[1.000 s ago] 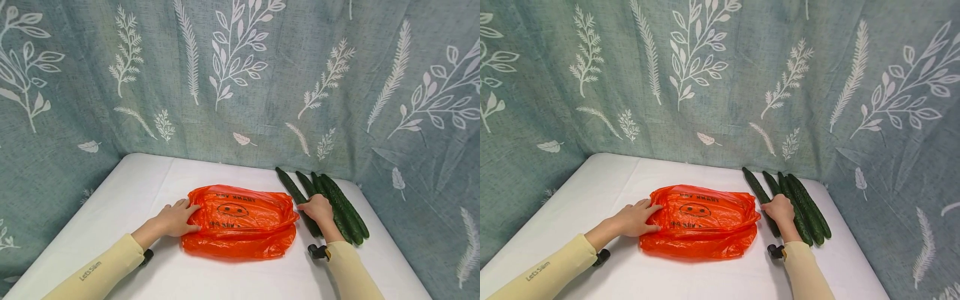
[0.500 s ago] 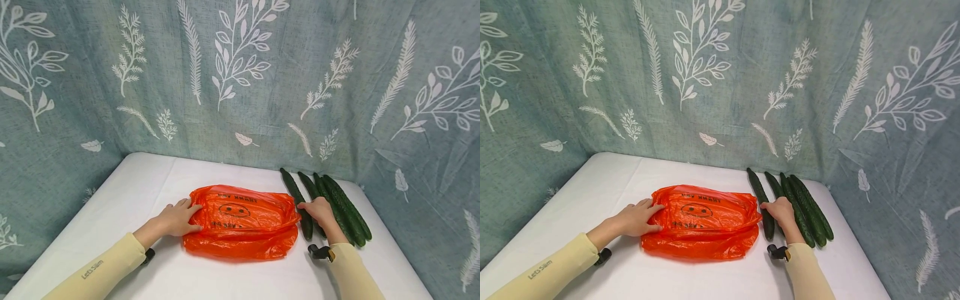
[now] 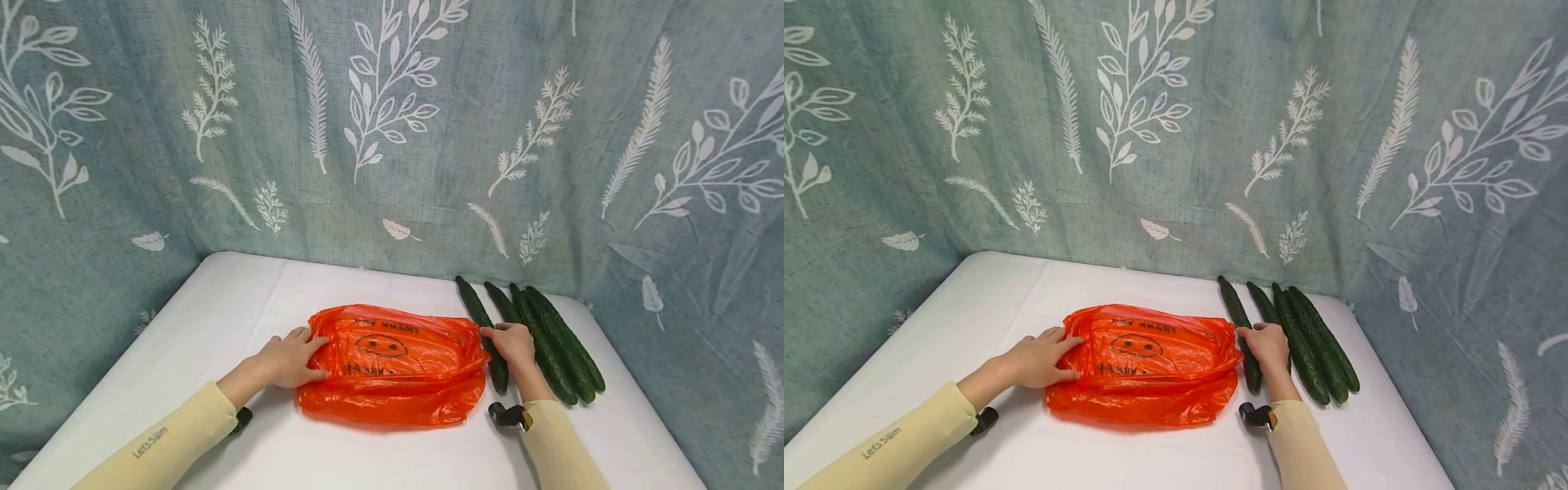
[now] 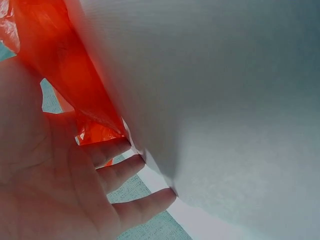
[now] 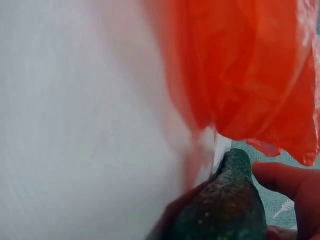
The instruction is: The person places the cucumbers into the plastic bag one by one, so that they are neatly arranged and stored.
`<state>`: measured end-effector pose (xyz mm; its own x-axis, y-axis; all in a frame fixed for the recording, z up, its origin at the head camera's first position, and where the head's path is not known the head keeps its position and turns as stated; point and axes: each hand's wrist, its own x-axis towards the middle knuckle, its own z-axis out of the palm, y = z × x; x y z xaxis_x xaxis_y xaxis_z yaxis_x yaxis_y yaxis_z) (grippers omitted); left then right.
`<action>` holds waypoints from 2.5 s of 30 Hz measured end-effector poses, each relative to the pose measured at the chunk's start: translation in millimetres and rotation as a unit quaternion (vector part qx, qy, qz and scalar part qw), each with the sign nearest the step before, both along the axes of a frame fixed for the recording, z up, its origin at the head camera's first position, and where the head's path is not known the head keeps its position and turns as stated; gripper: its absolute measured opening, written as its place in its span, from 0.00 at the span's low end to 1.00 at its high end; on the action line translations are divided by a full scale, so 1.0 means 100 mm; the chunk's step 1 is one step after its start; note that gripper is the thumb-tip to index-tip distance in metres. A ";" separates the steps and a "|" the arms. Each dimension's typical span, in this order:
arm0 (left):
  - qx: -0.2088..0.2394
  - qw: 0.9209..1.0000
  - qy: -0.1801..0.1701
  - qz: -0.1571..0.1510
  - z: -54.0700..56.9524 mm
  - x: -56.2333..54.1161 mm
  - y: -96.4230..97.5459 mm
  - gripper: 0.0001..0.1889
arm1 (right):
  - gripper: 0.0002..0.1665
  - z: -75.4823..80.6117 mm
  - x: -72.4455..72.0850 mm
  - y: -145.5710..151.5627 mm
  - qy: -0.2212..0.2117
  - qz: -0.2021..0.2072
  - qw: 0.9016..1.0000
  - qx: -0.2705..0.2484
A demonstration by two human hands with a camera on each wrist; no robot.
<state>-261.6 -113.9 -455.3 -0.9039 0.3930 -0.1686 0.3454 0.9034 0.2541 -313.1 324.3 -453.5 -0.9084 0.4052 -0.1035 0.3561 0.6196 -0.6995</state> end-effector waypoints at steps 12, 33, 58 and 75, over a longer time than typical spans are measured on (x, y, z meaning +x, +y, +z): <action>0.001 1.000 0.005 0.011 0.02 0.01 0.02 0.40 | 0.23 -0.06 0.01 -0.02 0.004 -0.005 1.000 0.029; -0.037 0.999 0.029 -0.011 0.00 0.00 0.07 0.39 | 0.20 -0.07 -0.02 0.00 0.012 -0.004 0.999 0.040; -0.032 0.999 0.018 -0.009 -0.02 0.04 0.04 0.42 | 0.21 0.04 0.00 0.10 0.025 0.028 0.999 -0.031; -0.038 0.999 0.021 -0.012 -0.04 0.04 0.03 0.42 | 0.35 0.32 0.07 0.15 0.007 0.091 0.995 -0.047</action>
